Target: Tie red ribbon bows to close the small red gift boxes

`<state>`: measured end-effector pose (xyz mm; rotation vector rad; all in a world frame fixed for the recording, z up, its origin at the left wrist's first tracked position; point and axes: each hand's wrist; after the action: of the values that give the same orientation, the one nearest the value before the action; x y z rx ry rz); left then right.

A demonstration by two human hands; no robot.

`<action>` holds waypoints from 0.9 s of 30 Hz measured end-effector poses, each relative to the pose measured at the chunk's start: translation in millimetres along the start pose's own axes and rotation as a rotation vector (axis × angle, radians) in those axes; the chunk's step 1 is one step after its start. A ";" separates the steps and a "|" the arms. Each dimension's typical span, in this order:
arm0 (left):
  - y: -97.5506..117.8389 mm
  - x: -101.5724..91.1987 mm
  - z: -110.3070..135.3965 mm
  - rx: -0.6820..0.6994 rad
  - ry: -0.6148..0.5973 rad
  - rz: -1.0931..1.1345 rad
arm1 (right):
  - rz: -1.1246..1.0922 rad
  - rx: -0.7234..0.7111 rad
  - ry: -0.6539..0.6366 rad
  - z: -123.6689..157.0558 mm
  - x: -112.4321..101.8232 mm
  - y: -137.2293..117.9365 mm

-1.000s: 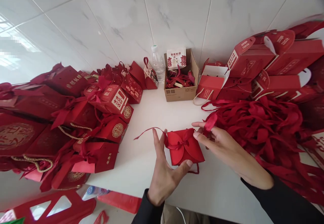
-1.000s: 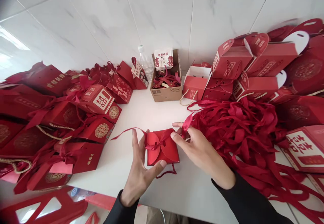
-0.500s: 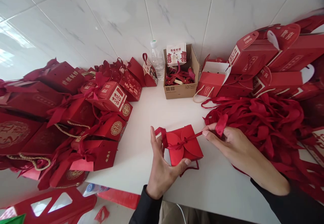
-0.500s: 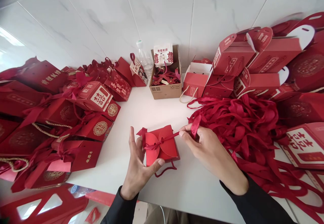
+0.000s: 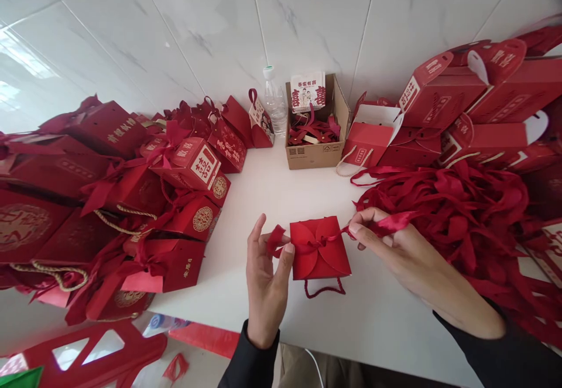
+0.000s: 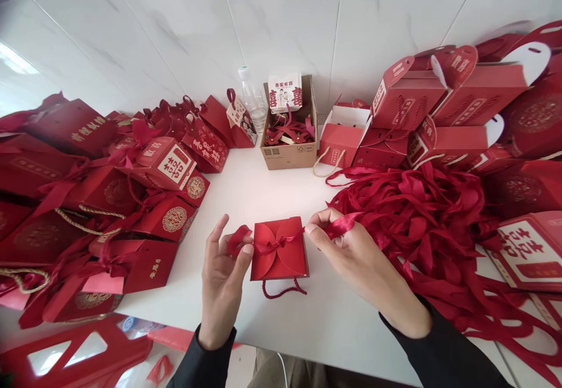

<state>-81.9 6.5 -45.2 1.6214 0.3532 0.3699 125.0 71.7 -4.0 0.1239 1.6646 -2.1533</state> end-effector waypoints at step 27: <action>9.5 -10.5 54.5 -0.411 0.393 0.270 | -0.704 0.307 -0.122 3.5 3.3 7.8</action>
<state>-67.3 -47.6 -40.1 1.1867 0.3268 0.9134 125.5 66.0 -11.1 -0.5789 1.4236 -2.8423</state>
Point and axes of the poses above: each hand's wrist, its own z-axis away from the middle knuckle, its own x-axis out of the palm, y = z × x, and after that the axes turned 5 degrees about x, right-handed
